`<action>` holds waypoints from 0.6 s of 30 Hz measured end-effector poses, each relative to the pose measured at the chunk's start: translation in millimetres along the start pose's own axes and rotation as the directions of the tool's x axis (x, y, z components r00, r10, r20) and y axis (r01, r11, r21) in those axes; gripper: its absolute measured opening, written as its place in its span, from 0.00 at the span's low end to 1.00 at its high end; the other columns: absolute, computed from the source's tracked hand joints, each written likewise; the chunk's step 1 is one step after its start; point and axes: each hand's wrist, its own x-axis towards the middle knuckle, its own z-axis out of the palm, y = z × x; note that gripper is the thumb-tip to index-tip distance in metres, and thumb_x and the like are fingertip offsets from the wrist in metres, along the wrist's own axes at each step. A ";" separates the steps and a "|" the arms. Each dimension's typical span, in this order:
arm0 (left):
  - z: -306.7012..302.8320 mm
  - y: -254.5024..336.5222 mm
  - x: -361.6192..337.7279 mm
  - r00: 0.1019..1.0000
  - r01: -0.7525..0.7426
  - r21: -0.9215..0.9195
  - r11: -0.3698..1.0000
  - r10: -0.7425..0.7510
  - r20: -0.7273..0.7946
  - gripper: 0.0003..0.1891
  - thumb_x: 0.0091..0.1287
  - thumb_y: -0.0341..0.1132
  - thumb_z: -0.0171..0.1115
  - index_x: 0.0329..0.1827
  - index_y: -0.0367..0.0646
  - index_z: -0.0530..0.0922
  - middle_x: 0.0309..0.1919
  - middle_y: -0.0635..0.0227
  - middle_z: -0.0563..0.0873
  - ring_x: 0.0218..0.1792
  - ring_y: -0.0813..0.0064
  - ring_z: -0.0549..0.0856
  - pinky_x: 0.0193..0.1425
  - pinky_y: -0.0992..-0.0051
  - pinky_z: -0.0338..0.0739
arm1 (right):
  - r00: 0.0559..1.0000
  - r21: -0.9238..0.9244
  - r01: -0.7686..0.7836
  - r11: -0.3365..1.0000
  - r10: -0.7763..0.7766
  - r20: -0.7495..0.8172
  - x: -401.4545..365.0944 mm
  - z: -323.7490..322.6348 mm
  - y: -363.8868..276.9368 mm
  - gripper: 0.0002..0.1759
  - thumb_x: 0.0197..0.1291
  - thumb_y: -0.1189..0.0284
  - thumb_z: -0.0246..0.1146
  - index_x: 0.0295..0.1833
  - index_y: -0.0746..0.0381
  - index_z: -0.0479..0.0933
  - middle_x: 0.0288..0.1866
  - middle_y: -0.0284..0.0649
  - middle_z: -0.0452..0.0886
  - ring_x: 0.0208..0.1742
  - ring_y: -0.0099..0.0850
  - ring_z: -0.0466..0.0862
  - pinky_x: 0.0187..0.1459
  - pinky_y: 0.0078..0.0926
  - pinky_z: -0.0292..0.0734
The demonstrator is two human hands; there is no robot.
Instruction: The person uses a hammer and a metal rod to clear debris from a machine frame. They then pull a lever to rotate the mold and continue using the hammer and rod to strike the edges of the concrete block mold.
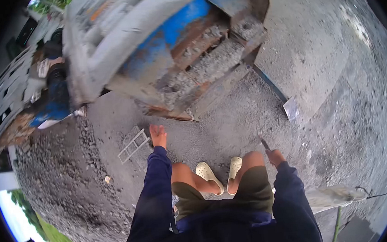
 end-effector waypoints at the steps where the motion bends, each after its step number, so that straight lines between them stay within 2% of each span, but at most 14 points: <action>1: -14.5 11.0 -6.8 0.984 -0.162 0.046 0.986 0.164 -0.064 0.37 0.71 0.40 0.58 0.78 0.43 0.48 0.72 0.56 0.63 0.61 0.66 0.76 0.59 0.70 0.74 | 0.999 0.029 -0.042 0.999 0.042 0.011 -32.7 18.1 1.8 0.29 0.65 0.50 0.54 0.39 0.70 0.81 0.19 0.48 0.79 0.18 0.39 0.80 0.24 0.39 0.76; 2: -28.9 19.8 -11.2 0.934 -0.325 0.097 0.941 0.336 -0.125 0.33 0.74 0.38 0.54 0.77 0.38 0.51 0.69 0.54 0.69 0.56 0.68 0.81 0.53 0.72 0.77 | 0.999 -0.005 -0.021 1.000 0.021 -0.032 -51.8 23.7 -10.8 0.31 0.66 0.50 0.54 0.34 0.71 0.80 0.20 0.49 0.79 0.18 0.39 0.81 0.25 0.38 0.75; 3: 63.2 -28.4 49.7 0.907 -0.401 0.070 0.913 0.406 -0.112 0.33 0.74 0.38 0.54 0.77 0.38 0.51 0.69 0.54 0.69 0.56 0.68 0.81 0.53 0.72 0.77 | 0.986 0.051 0.120 0.991 -0.114 -0.119 86.6 -2.6 14.3 0.31 0.65 0.49 0.55 0.35 0.71 0.80 0.22 0.51 0.80 0.21 0.41 0.82 0.25 0.40 0.76; 5: 56.8 -55.2 52.1 0.841 -0.518 0.182 0.836 0.537 -0.072 0.25 0.76 0.36 0.49 0.71 0.32 0.62 0.55 0.55 0.79 0.50 0.70 0.82 0.51 0.73 0.78 | 0.871 -0.204 0.322 0.924 -0.374 -0.319 128.9 30.4 67.4 0.31 0.62 0.49 0.58 0.36 0.72 0.80 0.25 0.55 0.82 0.27 0.47 0.85 0.30 0.43 0.77; 6: 65.2 -49.6 38.9 0.808 -0.548 0.154 0.822 0.568 -0.157 0.21 0.77 0.36 0.47 0.65 0.30 0.69 0.46 0.58 0.81 0.47 0.71 0.82 0.53 0.71 0.78 | 0.895 -0.232 0.318 0.919 -0.372 -0.246 146.0 37.3 83.1 0.30 0.61 0.51 0.59 0.36 0.73 0.80 0.27 0.57 0.82 0.31 0.50 0.85 0.34 0.45 0.77; 7: 67.4 -55.2 38.5 0.812 -0.556 0.040 0.830 0.553 -0.185 0.20 0.77 0.36 0.48 0.64 0.29 0.69 0.48 0.59 0.81 0.45 0.72 0.82 0.53 0.70 0.79 | 0.911 -0.258 0.322 0.911 -0.372 -0.178 159.8 39.2 89.3 0.29 0.60 0.52 0.60 0.37 0.73 0.79 0.29 0.59 0.82 0.35 0.53 0.85 0.37 0.47 0.77; 8: 70.5 -50.0 26.8 0.759 -0.614 0.184 0.767 0.638 -0.127 0.19 0.76 0.35 0.49 0.64 0.30 0.69 0.49 0.58 0.80 0.47 0.72 0.81 0.52 0.70 0.80 | 0.933 -0.138 0.307 0.942 -0.326 -0.151 162.5 37.1 86.6 0.28 0.59 0.53 0.60 0.36 0.73 0.79 0.29 0.59 0.82 0.35 0.53 0.84 0.37 0.47 0.76; 9: 75.5 -47.5 19.3 0.743 -0.640 0.201 0.742 0.664 -0.086 0.19 0.76 0.35 0.49 0.64 0.30 0.69 0.49 0.58 0.80 0.47 0.72 0.81 0.52 0.70 0.80 | 0.953 -0.017 0.282 0.959 -0.282 -0.110 153.6 32.6 86.4 0.27 0.59 0.54 0.60 0.36 0.73 0.79 0.29 0.60 0.82 0.35 0.53 0.84 0.37 0.47 0.76; 11: 85.0 -52.6 11.9 0.696 -0.684 0.220 0.695 0.713 -0.087 0.19 0.75 0.34 0.52 0.64 0.31 0.68 0.51 0.57 0.80 0.49 0.72 0.81 0.52 0.72 0.80 | 0.947 0.027 0.277 0.961 -0.268 -0.177 149.4 33.3 98.0 0.26 0.60 0.56 0.59 0.35 0.74 0.78 0.28 0.57 0.82 0.28 0.48 0.85 0.30 0.45 0.76; 13: 88.9 -58.2 27.5 0.690 -0.678 0.217 0.702 0.710 -0.140 0.20 0.74 0.33 0.54 0.64 0.31 0.67 0.53 0.56 0.79 0.50 0.71 0.81 0.54 0.72 0.79 | 0.953 0.076 0.278 0.958 -0.264 -0.152 149.6 39.3 107.5 0.24 0.61 0.57 0.59 0.37 0.73 0.78 0.27 0.55 0.82 0.25 0.44 0.84 0.27 0.44 0.75; 15: 103.0 -49.3 28.7 0.657 -0.698 0.173 0.695 0.718 -0.231 0.22 0.74 0.33 0.55 0.66 0.31 0.64 0.55 0.55 0.78 0.51 0.69 0.80 0.57 0.72 0.77 | 0.980 0.221 0.175 0.959 -0.149 -0.129 149.1 54.3 108.3 0.21 0.59 0.60 0.59 0.45 0.69 0.80 0.28 0.49 0.84 0.26 0.41 0.84 0.31 0.38 0.78; 16: 115.0 -50.3 20.8 0.628 -0.732 0.115 0.671 0.731 -0.268 0.24 0.72 0.32 0.57 0.66 0.32 0.62 0.58 0.53 0.75 0.55 0.66 0.79 0.58 0.70 0.76 | 0.914 0.095 0.367 0.925 -0.340 -0.220 164.2 68.9 120.4 0.21 0.61 0.61 0.59 0.49 0.69 0.79 0.35 0.49 0.86 0.34 0.44 0.85 0.41 0.40 0.79; 17: 125.3 -52.5 11.9 0.627 -0.731 0.134 0.669 0.736 -0.255 0.24 0.72 0.32 0.57 0.66 0.32 0.62 0.58 0.53 0.75 0.55 0.66 0.79 0.58 0.70 0.76 | 0.919 0.114 0.363 0.925 -0.336 -0.207 176.6 82.3 134.2 0.21 0.61 0.61 0.59 0.49 0.69 0.79 0.35 0.49 0.86 0.34 0.44 0.85 0.41 0.40 0.79; 18: 132.9 -54.7 2.0 0.575 -0.756 0.193 0.626 0.775 -0.260 0.24 0.72 0.31 0.57 0.66 0.34 0.61 0.58 0.53 0.74 0.56 0.66 0.77 0.58 0.70 0.76 | 0.879 0.154 0.429 0.890 -0.372 -0.297 175.4 87.7 132.6 0.22 0.60 0.62 0.60 0.51 0.69 0.78 0.37 0.50 0.86 0.37 0.45 0.85 0.45 0.40 0.78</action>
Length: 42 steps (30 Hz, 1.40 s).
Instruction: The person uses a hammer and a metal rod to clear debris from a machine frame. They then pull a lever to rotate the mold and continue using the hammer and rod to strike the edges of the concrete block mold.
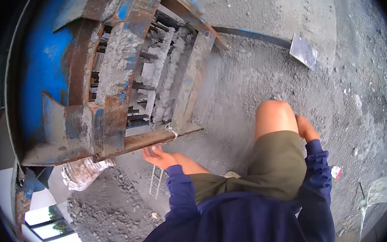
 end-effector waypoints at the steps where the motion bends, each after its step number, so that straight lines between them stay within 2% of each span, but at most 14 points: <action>1: 2.9 7.7 -8.9 0.998 -0.062 0.046 0.997 0.062 -0.011 0.24 0.71 0.30 0.57 0.66 0.36 0.61 0.58 0.54 0.72 0.57 0.66 0.76 0.58 0.70 0.76 | 0.995 0.055 0.058 0.997 -0.053 -0.088 -3.9 3.8 -4.9 0.22 0.60 0.62 0.60 0.52 0.69 0.77 0.40 0.51 0.86 0.40 0.46 0.84 0.49 0.40 0.77; 3: 12.6 9.0 -14.8 1.000 0.018 0.145 0.989 -0.018 0.001 0.25 0.69 0.28 0.59 0.66 0.36 0.60 0.56 0.55 0.72 0.55 0.65 0.75 0.57 0.70 0.76 | 0.996 0.308 -0.013 0.951 0.038 -0.075 -5.3 -0.1 -11.0 0.23 0.54 0.61 0.65 0.48 0.69 0.80 0.44 0.60 0.81 0.51 0.57 0.79 0.47 0.46 0.77; 10: 23.8 20.1 -13.1 0.999 0.015 0.122 0.992 -0.009 -0.047 0.20 0.66 0.21 0.55 0.61 0.35 0.64 0.54 0.52 0.75 0.55 0.66 0.78 0.57 0.67 0.75 | 0.986 -0.243 0.038 0.969 0.003 0.165 12.9 -52.3 -62.3 0.18 0.60 0.63 0.61 0.50 0.64 0.78 0.34 0.49 0.85 0.25 0.33 0.81 0.26 0.36 0.76; 13: 22.0 19.5 -1.3 0.999 0.042 0.144 0.989 -0.037 -0.039 0.21 0.66 0.21 0.56 0.61 0.35 0.64 0.50 0.53 0.78 0.50 0.65 0.80 0.53 0.68 0.77 | 0.984 -0.196 -0.104 0.975 0.129 0.121 10.7 -64.6 -94.5 0.21 0.54 0.61 0.66 0.48 0.64 0.80 0.43 0.58 0.82 0.48 0.58 0.80 0.43 0.46 0.77; 15: 15.7 14.6 6.8 0.997 0.063 0.129 0.990 -0.057 -0.053 0.18 0.66 0.22 0.57 0.58 0.33 0.66 0.45 0.56 0.81 0.46 0.68 0.82 0.46 0.71 0.79 | 0.968 -0.284 -0.071 0.956 0.135 0.210 16.9 -68.2 -110.7 0.18 0.58 0.62 0.63 0.48 0.63 0.80 0.37 0.49 0.83 0.36 0.45 0.80 0.33 0.39 0.75; 16: 11.5 9.7 10.5 0.999 0.029 0.137 0.990 -0.034 0.034 0.17 0.66 0.24 0.58 0.56 0.32 0.68 0.43 0.55 0.81 0.44 0.69 0.82 0.44 0.71 0.78 | 0.943 -0.355 -0.042 0.934 0.155 0.295 20.5 -71.9 -116.6 0.15 0.61 0.64 0.60 0.48 0.61 0.80 0.31 0.40 0.84 0.24 0.31 0.81 0.22 0.33 0.73; 21: -4.7 -3.0 15.7 0.953 -0.268 0.352 0.897 0.193 0.234 0.18 0.65 0.34 0.61 0.51 0.30 0.70 0.39 0.53 0.83 0.36 0.70 0.83 0.39 0.72 0.77 | 0.928 -0.212 -0.269 0.940 0.312 0.205 36.2 -64.8 -100.1 0.18 0.58 0.61 0.62 0.47 0.62 0.82 0.35 0.49 0.86 0.29 0.36 0.84 0.31 0.38 0.79; 29: -48.2 55.4 44.5 0.879 0.225 -0.165 0.960 -0.127 0.459 0.08 0.75 0.32 0.52 0.48 0.38 0.75 0.41 0.64 0.85 0.43 0.74 0.83 0.49 0.74 0.76 | 0.995 -0.179 -0.100 0.979 0.099 -0.012 15.3 -14.5 -159.8 0.18 0.51 0.66 0.66 0.46 0.64 0.82 0.29 0.47 0.85 0.24 0.33 0.83 0.23 0.34 0.76; 30: -52.7 69.1 45.4 0.884 0.204 -0.253 0.946 -0.067 0.463 0.07 0.74 0.31 0.52 0.48 0.38 0.75 0.40 0.64 0.84 0.42 0.73 0.83 0.50 0.73 0.76 | 0.995 -0.169 -0.101 0.980 0.100 -0.014 5.9 37.7 -243.7 0.18 0.51 0.66 0.66 0.46 0.64 0.82 0.29 0.47 0.84 0.23 0.33 0.83 0.23 0.33 0.76; 33: -54.6 106.6 54.2 0.876 0.112 -0.444 0.889 0.123 0.467 0.08 0.73 0.32 0.54 0.48 0.38 0.77 0.38 0.65 0.83 0.39 0.70 0.82 0.49 0.70 0.78 | 0.993 -0.148 -0.117 0.982 0.118 -0.002 -64.8 72.8 -227.7 0.18 0.50 0.66 0.67 0.46 0.64 0.82 0.29 0.47 0.84 0.23 0.33 0.82 0.23 0.33 0.76; 36: -63.0 159.9 76.8 0.831 0.102 -0.827 0.552 0.410 0.376 0.08 0.72 0.36 0.56 0.45 0.41 0.78 0.34 0.68 0.81 0.30 0.77 0.78 0.35 0.75 0.75 | 0.993 -0.152 -0.112 0.982 0.116 0.021 -70.3 44.8 -198.2 0.19 0.49 0.67 0.67 0.46 0.64 0.82 0.28 0.47 0.84 0.23 0.33 0.82 0.23 0.33 0.75; 38: -73.8 199.2 77.5 0.786 0.162 -0.956 0.245 0.554 0.274 0.07 0.70 0.37 0.58 0.41 0.44 0.77 0.28 0.76 0.76 0.22 0.85 0.71 0.24 0.80 0.63 | 0.992 -0.154 -0.103 0.983 0.113 0.057 -64.0 -16.0 -111.6 0.19 0.48 0.67 0.68 0.46 0.64 0.82 0.28 0.47 0.84 0.23 0.33 0.82 0.22 0.33 0.75; 40: -86.7 258.3 75.2 0.737 0.046 -0.963 0.265 0.641 0.212 0.05 0.60 0.30 0.60 0.28 0.48 0.74 0.16 0.81 0.68 0.13 0.87 0.63 0.16 0.79 0.57 | 0.983 -0.131 -0.110 0.985 0.127 0.130 -77.8 -63.9 10.3 0.19 0.47 0.68 0.68 0.46 0.64 0.82 0.28 0.46 0.84 0.22 0.33 0.82 0.22 0.33 0.75; 42: -78.9 283.6 64.0 0.550 -0.174 -0.964 0.199 0.832 0.072 0.16 0.69 0.45 0.59 0.27 0.45 0.73 0.18 0.78 0.69 0.14 0.84 0.62 0.20 0.78 0.55 | 0.973 -0.127 -0.103 0.987 0.126 0.193 -87.9 -81.0 59.2 0.19 0.47 0.68 0.68 0.46 0.65 0.82 0.28 0.46 0.84 0.22 0.33 0.82 0.22 0.32 0.75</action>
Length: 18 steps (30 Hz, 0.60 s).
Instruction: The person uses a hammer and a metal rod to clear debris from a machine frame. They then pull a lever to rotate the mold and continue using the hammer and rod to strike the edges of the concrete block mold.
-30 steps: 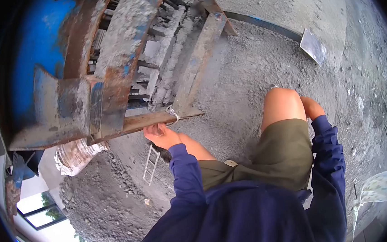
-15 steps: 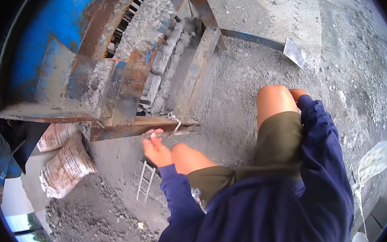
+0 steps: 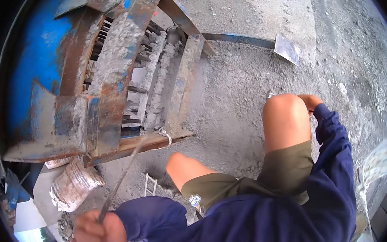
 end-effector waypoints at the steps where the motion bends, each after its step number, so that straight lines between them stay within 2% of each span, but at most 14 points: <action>1: 13.9 -6.3 4.6 1.000 -0.002 0.016 1.000 0.002 0.001 0.16 0.69 0.45 0.59 0.27 0.45 0.73 0.18 0.78 0.69 0.14 0.84 0.62 0.20 0.78 0.55 | 1.000 -0.008 0.015 1.000 -0.014 0.024 6.3 -5.8 -0.8 0.20 0.46 0.68 0.68 0.46 0.65 0.82 0.28 0.46 0.84 0.22 0.32 0.82 0.22 0.32 0.75; 3: 48.3 -28.3 6.1 0.962 -0.079 0.180 0.980 0.028 0.270 0.23 0.73 0.55 0.51 0.41 0.42 0.78 0.27 0.67 0.83 0.26 0.70 0.79 0.36 0.71 0.74 | 0.996 -0.031 0.056 0.998 -0.054 0.071 21.1 -27.7 4.1 0.20 0.46 0.69 0.69 0.46 0.65 0.82 0.27 0.46 0.84 0.22 0.32 0.82 0.22 0.32 0.75; 4: 61.7 -47.1 -5.2 0.978 -0.026 0.290 0.957 -0.036 0.204 0.16 0.68 0.47 0.58 0.29 0.44 0.74 0.20 0.72 0.76 0.18 0.76 0.72 0.26 0.73 0.65 | 0.992 -0.041 0.081 0.996 -0.077 0.101 36.4 -39.0 3.2 0.20 0.45 0.69 0.69 0.46 0.65 0.82 0.27 0.46 0.84 0.22 0.32 0.82 0.22 0.32 0.75; 5: 71.1 -73.5 -20.0 0.987 0.031 0.393 0.919 -0.089 0.130 0.18 0.64 0.40 0.64 0.18 0.46 0.70 0.13 0.78 0.70 0.11 0.82 0.65 0.15 0.75 0.55 | 0.986 -0.050 0.108 0.993 -0.101 0.130 53.6 -48.2 1.7 0.20 0.45 0.69 0.69 0.46 0.65 0.82 0.27 0.46 0.84 0.22 0.32 0.82 0.22 0.32 0.75; 7: 80.7 -150.0 -24.5 0.931 -0.115 0.295 0.948 -0.001 0.366 0.24 0.61 0.48 0.68 0.17 0.44 0.67 0.14 0.76 0.69 0.12 0.77 0.68 0.17 0.74 0.59 | 0.971 -0.066 0.164 0.984 -0.149 0.188 89.9 -63.2 -5.2 0.21 0.44 0.69 0.69 0.46 0.65 0.82 0.27 0.46 0.84 0.21 0.32 0.82 0.22 0.32 0.75; 9: 77.0 -176.7 -43.8 0.892 0.047 0.352 0.935 -0.198 0.406 0.27 0.57 0.54 0.69 0.18 0.43 0.66 0.14 0.74 0.67 0.13 0.75 0.69 0.18 0.75 0.61 | 0.952 -0.078 0.215 0.974 -0.191 0.238 120.4 -76.1 -29.6 0.21 0.44 0.70 0.70 0.46 0.65 0.82 0.27 0.45 0.84 0.21 0.32 0.81 0.21 0.32 0.74; 10: 77.6 -183.7 -56.1 0.892 0.037 0.370 0.928 -0.198 0.407 0.27 0.57 0.54 0.69 0.18 0.43 0.66 0.14 0.74 0.67 0.13 0.75 0.69 0.18 0.75 0.61 | 0.970 -0.015 0.126 0.992 -0.120 0.213 106.1 -83.1 -56.9 0.24 0.37 0.73 0.72 0.46 0.66 0.81 0.26 0.45 0.83 0.20 0.30 0.80 0.21 0.32 0.74; 12: 81.6 -191.5 -75.4 0.939 0.104 0.397 0.912 -0.222 0.263 0.28 0.55 0.57 0.68 0.18 0.42 0.66 0.14 0.74 0.67 0.14 0.74 0.69 0.19 0.75 0.61 | 0.971 0.107 0.072 0.992 -0.094 0.219 90.4 -86.8 -74.9 0.20 0.43 0.71 0.71 0.45 0.66 0.82 0.28 0.46 0.84 0.22 0.29 0.80 0.23 0.32 0.75; 13: 82.1 -193.7 -78.3 0.939 0.103 0.408 0.907 -0.224 0.262 0.28 0.55 0.57 0.68 0.18 0.42 0.66 0.14 0.74 0.67 0.14 0.74 0.69 0.19 0.75 0.61 | 0.973 0.179 0.030 0.983 -0.069 0.218 86.1 -86.0 -77.9 0.18 0.46 0.70 0.70 0.44 0.66 0.82 0.29 0.46 0.84 0.24 0.29 0.81 0.26 0.33 0.76; 14: 82.8 -194.3 -79.8 0.938 0.069 0.428 0.901 -0.205 0.280 0.28 0.55 0.56 0.69 0.18 0.42 0.67 0.14 0.74 0.67 0.14 0.74 0.69 0.19 0.75 0.61 | 0.972 0.176 0.036 0.984 -0.075 0.225 87.9 -80.7 -72.8 0.18 0.46 0.70 0.70 0.44 0.66 0.82 0.29 0.46 0.84 0.24 0.29 0.81 0.26 0.33 0.76; 16: 80.5 -191.8 -77.9 0.921 0.009 0.439 0.898 -0.179 0.347 0.27 0.56 0.55 0.69 0.19 0.42 0.67 0.15 0.74 0.68 0.14 0.74 0.70 0.20 0.75 0.63 | 0.976 0.152 0.073 0.986 -0.102 0.191 88.2 -74.7 -71.1 0.16 0.54 0.64 0.67 0.42 0.67 0.81 0.30 0.47 0.84 0.29 0.31 0.82 0.33 0.35 0.76; 17: 80.8 -192.6 -78.9 0.922 0.003 0.442 0.897 -0.174 0.347 0.27 0.56 0.55 0.69 0.19 0.42 0.67 0.15 0.74 0.68 0.14 0.74 0.70 0.20 0.75 0.63 | 0.976 0.149 0.078 0.986 -0.106 0.189 84.2 -75.3 -76.8 0.16 0.54 0.64 0.67 0.42 0.67 0.81 0.30 0.47 0.84 0.29 0.31 0.82 0.33 0.35 0.76; 18: 80.5 -193.8 -79.8 0.952 -0.011 0.448 0.894 -0.128 0.279 0.29 0.59 0.55 0.67 0.18 0.42 0.64 0.13 0.73 0.68 0.13 0.75 0.68 0.19 0.75 0.62 | 0.993 0.020 0.006 1.000 -0.009 0.121 67.6 -80.7 -106.5 0.18 0.57 0.61 0.66 0.41 0.67 0.81 0.29 0.47 0.83 0.30 0.33 0.82 0.34 0.37 0.75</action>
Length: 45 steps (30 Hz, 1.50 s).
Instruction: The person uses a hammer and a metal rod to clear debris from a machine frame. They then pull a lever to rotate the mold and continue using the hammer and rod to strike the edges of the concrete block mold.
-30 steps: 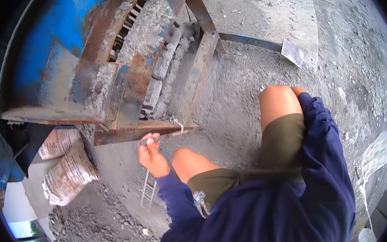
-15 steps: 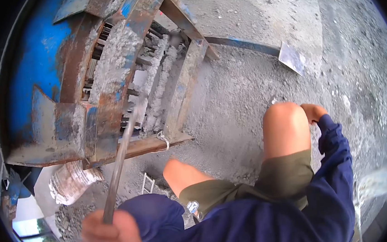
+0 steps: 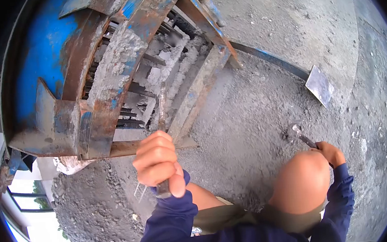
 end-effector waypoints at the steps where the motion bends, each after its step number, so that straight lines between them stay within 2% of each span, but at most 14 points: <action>1: -0.8 -0.6 -1.4 0.996 -0.009 0.011 1.000 0.010 -0.087 0.31 0.63 0.55 0.66 0.16 0.41 0.62 0.12 0.72 0.68 0.12 0.75 0.66 0.17 0.76 0.61 | 0.993 -0.111 -0.098 0.989 0.090 -0.081 -11.1 -1.1 -16.5 0.20 0.59 0.58 0.64 0.40 0.67 0.80 0.28 0.48 0.83 0.31 0.35 0.82 0.36 0.38 0.74; 6: -18.7 -13.3 -8.0 0.983 -0.004 0.085 0.996 0.020 -0.182 0.29 0.66 0.57 0.62 0.23 0.41 0.65 0.13 0.72 0.66 0.14 0.77 0.62 0.18 0.75 0.57 | 0.988 -0.063 -0.092 0.994 0.083 -0.130 -24.3 10.2 -23.3 0.22 0.61 0.55 0.62 0.40 0.67 0.81 0.27 0.49 0.82 0.31 0.38 0.82 0.35 0.39 0.73; 8: -21.9 -12.1 -7.3 0.976 -0.016 0.076 0.997 0.032 -0.215 0.29 0.66 0.58 0.60 0.23 0.41 0.64 0.13 0.71 0.66 0.14 0.77 0.62 0.18 0.75 0.56 | 0.973 -0.092 -0.019 0.996 -0.003 -0.231 -31.8 17.7 -31.0 0.22 0.63 0.55 0.61 0.37 0.67 0.80 0.26 0.48 0.81 0.31 0.37 0.82 0.35 0.39 0.72; 19: -25.6 -17.1 -13.1 0.949 -0.038 0.035 0.999 0.047 -0.311 0.26 0.66 0.54 0.62 0.24 0.41 0.64 0.16 0.69 0.67 0.16 0.77 0.61 0.21 0.75 0.54 | 0.918 0.016 0.207 0.978 -0.188 -0.349 -4.3 33.0 -15.1 0.22 0.63 0.55 0.61 0.36 0.67 0.78 0.25 0.46 0.79 0.29 0.36 0.80 0.34 0.38 0.72; 32: -38.6 -25.8 -10.8 0.896 -0.055 0.144 0.988 0.112 -0.429 0.22 0.74 0.53 0.50 0.34 0.43 0.64 0.21 0.70 0.65 0.19 0.78 0.60 0.21 0.76 0.57 | 0.792 0.073 0.471 0.879 -0.385 -0.474 -1.4 30.0 -11.5 0.22 0.64 0.55 0.61 0.34 0.67 0.77 0.23 0.45 0.77 0.27 0.35 0.78 0.32 0.38 0.71; 33: -39.3 -27.0 -8.5 0.896 -0.046 0.151 0.987 0.107 -0.430 0.22 0.74 0.53 0.50 0.33 0.42 0.64 0.21 0.69 0.64 0.19 0.78 0.60 0.21 0.76 0.57 | 0.778 0.064 0.491 0.869 -0.403 -0.482 -6.3 33.6 -19.2 0.23 0.64 0.55 0.61 0.33 0.67 0.77 0.23 0.45 0.77 0.27 0.35 0.78 0.32 0.38 0.71; 35: -41.3 -31.9 -1.8 0.902 -0.097 0.155 0.983 0.153 -0.403 0.20 0.73 0.51 0.52 0.35 0.41 0.66 0.21 0.67 0.67 0.19 0.77 0.62 0.21 0.76 0.59 | 0.888 -0.149 0.234 0.961 -0.273 -0.370 -30.1 -5.9 -69.0 0.25 0.67 0.53 0.58 0.32 0.66 0.72 0.19 0.39 0.72 0.24 0.31 0.73 0.28 0.35 0.68; 37: -37.9 -35.4 2.3 0.926 -0.090 0.185 0.979 0.150 -0.345 0.18 0.73 0.46 0.55 0.38 0.38 0.68 0.22 0.65 0.71 0.20 0.74 0.67 0.23 0.74 0.63 | 0.800 -0.020 0.322 0.946 -0.284 -0.528 -47.5 -32.7 -103.3 0.27 0.70 0.51 0.53 0.32 0.65 0.70 0.17 0.34 0.67 0.21 0.25 0.67 0.24 0.30 0.63; 38: -38.6 -37.1 5.5 0.943 -0.143 0.178 0.974 0.189 -0.276 0.12 0.72 0.39 0.58 0.39 0.37 0.71 0.24 0.62 0.75 0.22 0.71 0.72 0.25 0.72 0.68 | 0.791 -0.044 0.327 0.944 -0.299 -0.533 -63.1 -46.8 -126.3 0.27 0.70 0.51 0.53 0.32 0.65 0.70 0.17 0.34 0.67 0.21 0.25 0.67 0.24 0.30 0.63; 39: -37.1 -37.7 6.2 0.933 -0.150 0.188 0.971 0.202 -0.298 0.12 0.72 0.39 0.58 0.39 0.37 0.71 0.24 0.62 0.75 0.22 0.71 0.72 0.25 0.72 0.68 | 0.727 -0.028 0.437 0.899 -0.372 -0.577 -84.5 -60.3 -152.3 0.27 0.71 0.50 0.51 0.32 0.65 0.70 0.17 0.33 0.66 0.21 0.23 0.66 0.24 0.27 0.62; 41: -30.6 -39.3 5.6 0.989 -0.090 0.114 0.989 0.102 -0.107 0.08 0.59 0.25 0.65 0.40 0.38 0.76 0.25 0.63 0.76 0.23 0.64 0.75 0.27 0.71 0.70 | 0.624 -0.015 0.589 0.808 -0.466 -0.628 -129.0 -66.7 -204.6 0.29 0.72 0.48 0.48 0.31 0.64 0.69 0.17 0.31 0.65 0.19 0.20 0.65 0.22 0.23 0.59; 43: -24.2 -43.4 6.5 0.989 -0.066 0.122 0.990 0.081 -0.122 0.07 0.60 0.26 0.65 0.40 0.38 0.76 0.26 0.62 0.76 0.24 0.63 0.75 0.27 0.70 0.70 | 0.579 -0.013 0.687 0.726 -0.559 -0.594 -169.5 -45.5 -243.9 0.31 0.71 0.45 0.46 0.31 0.63 0.70 0.17 0.30 0.66 0.19 0.20 0.66 0.22 0.22 0.58; 44: -21.8 -44.4 10.3 0.993 -0.041 0.119 0.992 0.053 -0.103 0.06 0.61 0.27 0.64 0.39 0.38 0.77 0.26 0.62 0.76 0.24 0.62 0.75 0.28 0.70 0.70 | 0.523 -0.057 0.743 0.667 -0.631 -0.572 -174.9 -31.7 -246.7 0.28 0.71 0.48 0.47 0.34 0.65 0.71 0.18 0.31 0.68 0.20 0.23 0.68 0.23 0.24 0.61; 45: -19.8 -43.4 14.7 0.990 -0.041 0.123 0.991 0.057 -0.127 0.06 0.61 0.27 0.64 0.39 0.38 0.77 0.26 0.62 0.76 0.24 0.62 0.75 0.28 0.70 0.70 | 0.549 -0.014 0.753 0.657 -0.641 -0.536 -188.9 -15.6 -254.8 0.24 0.70 0.54 0.48 0.38 0.67 0.74 0.20 0.35 0.72 0.22 0.28 0.73 0.26 0.27 0.65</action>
